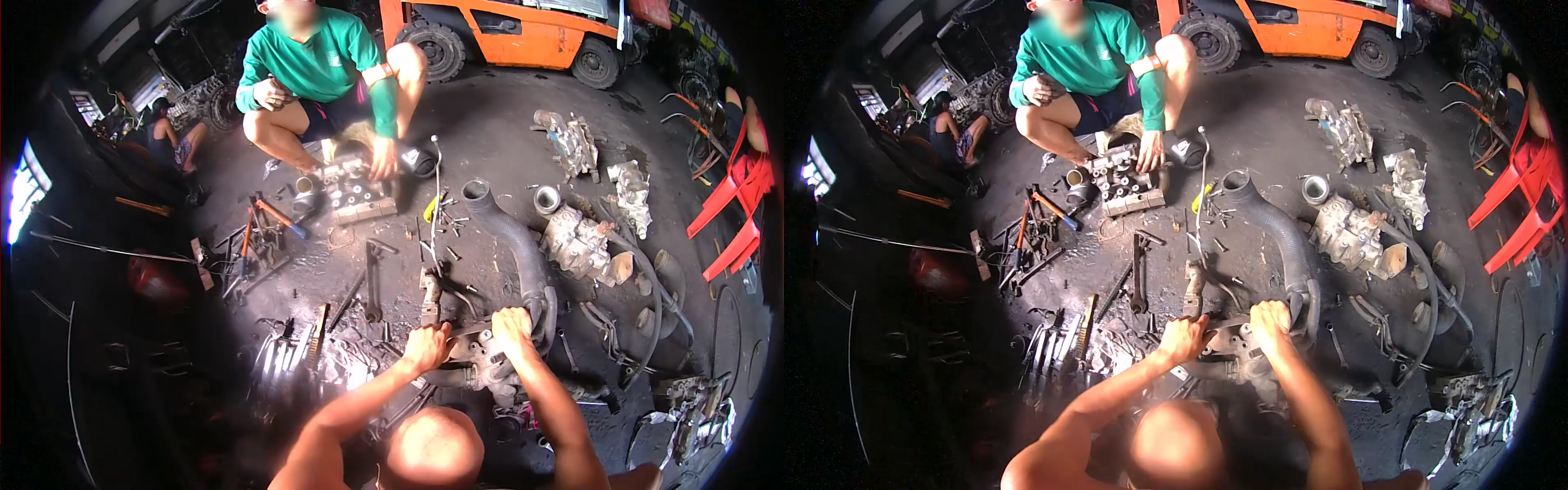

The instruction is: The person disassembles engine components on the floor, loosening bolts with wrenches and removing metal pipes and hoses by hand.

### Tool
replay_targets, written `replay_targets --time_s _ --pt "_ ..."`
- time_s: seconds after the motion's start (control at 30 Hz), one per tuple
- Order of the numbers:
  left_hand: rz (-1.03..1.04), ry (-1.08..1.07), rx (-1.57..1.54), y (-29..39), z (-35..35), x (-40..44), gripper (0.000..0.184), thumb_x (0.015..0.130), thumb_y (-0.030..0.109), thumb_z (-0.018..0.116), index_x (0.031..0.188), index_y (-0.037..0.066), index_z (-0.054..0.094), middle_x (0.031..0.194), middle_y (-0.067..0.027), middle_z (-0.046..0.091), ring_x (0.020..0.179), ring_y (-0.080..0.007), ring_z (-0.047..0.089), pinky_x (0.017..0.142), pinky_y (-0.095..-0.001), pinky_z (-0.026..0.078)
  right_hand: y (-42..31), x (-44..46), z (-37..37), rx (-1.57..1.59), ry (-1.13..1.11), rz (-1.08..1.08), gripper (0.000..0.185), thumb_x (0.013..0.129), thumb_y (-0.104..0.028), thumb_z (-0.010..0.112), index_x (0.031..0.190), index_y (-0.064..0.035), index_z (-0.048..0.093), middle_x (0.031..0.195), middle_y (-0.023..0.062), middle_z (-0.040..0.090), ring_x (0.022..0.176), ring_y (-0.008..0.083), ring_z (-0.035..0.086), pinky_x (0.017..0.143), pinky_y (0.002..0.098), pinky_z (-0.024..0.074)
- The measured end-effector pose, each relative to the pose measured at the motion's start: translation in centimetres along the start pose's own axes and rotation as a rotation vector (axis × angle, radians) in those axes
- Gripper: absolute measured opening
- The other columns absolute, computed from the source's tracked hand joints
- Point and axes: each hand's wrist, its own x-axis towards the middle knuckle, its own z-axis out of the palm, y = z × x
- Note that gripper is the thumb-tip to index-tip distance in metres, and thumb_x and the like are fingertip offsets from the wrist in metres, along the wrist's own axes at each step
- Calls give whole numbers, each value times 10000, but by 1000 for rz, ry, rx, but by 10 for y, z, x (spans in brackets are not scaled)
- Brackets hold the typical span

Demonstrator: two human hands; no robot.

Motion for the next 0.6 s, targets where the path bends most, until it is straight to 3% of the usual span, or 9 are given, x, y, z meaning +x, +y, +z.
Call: replay_targets --time_s 0.07,0.17,0.4,0.43,0.6 --pt "-85 22 -31 8 -9 5 410 882 456 565 894 53 636 595 -154 617 557 -331 636 512 -423 508 -3 0 -10 -72 -137 33 202 737 -179 558 626 -70 686 652 164 656 620 277 674 581 393 509" --pt "-39 113 -33 6 -11 17 440 870 501 560 755 81 622 573 -143 614 533 -312 640 486 -412 513 2 -2 -2 -71 -53 11 193 740 -184 564 644 -79 695 668 141 673 645 247 690 596 365 525" --pt "-5 167 6 6 -12 14 413 866 500 568 767 107 645 569 -117 617 512 -285 632 486 -396 508 -5 -1 -2 -142 -127 21 171 763 -169 564 736 -83 709 716 105 696 675 213 696 601 332 530" --pt "-1 177 34 7 -13 13 446 846 491 613 657 88 604 525 -112 585 470 -294 606 466 -393 493 -7 -2 0 -137 -125 35 168 762 -169 565 736 -84 708 713 104 695 672 212 695 603 330 530" --pt "13 245 15 7 -9 13 454 843 493 617 632 92 584 518 -109 578 467 -295 604 461 -396 490 -4 0 0 -132 -108 21 159 758 -170 570 739 -88 704 700 103 692 664 209 693 606 325 527"
